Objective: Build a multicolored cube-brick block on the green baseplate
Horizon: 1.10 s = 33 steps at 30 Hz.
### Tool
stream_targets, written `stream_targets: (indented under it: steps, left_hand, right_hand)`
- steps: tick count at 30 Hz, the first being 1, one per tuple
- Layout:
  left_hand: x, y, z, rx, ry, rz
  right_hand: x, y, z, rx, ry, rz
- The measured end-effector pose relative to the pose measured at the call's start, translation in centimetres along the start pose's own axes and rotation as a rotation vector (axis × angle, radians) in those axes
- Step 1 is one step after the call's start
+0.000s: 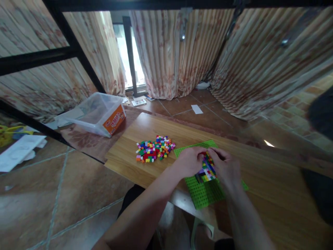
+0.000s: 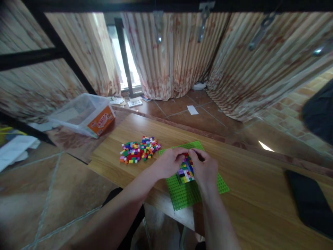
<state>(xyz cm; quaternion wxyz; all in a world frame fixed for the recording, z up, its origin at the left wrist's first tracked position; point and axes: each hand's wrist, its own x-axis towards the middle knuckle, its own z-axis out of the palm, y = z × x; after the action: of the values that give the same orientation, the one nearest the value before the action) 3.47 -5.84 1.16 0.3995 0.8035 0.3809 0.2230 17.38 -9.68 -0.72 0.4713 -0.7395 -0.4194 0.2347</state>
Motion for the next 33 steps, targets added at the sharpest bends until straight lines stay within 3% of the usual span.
stream_targets:
  steps: [16,21,28,33]
  left_hand:
    - [0.0,-0.4,-0.7,0.045,0.014,-0.02]
    - [-0.3,-2.2,-3.2,0.088,0.144,-0.077]
    - [-3.2,-6.2,-8.4,0.208,0.157,-0.279]
    - [-4.4,-7.1,-9.4,0.333,0.141,-0.361]
  right_hand:
    - [0.0,0.8,-0.4,-0.089,0.003,0.038]
    - [-0.3,0.2,-0.7,-0.181,0.032,0.104]
    - [0.2,0.8,-1.0,-0.129,0.135,0.074]
    - [0.3,1.0,-0.9,-0.078,0.141,0.061]
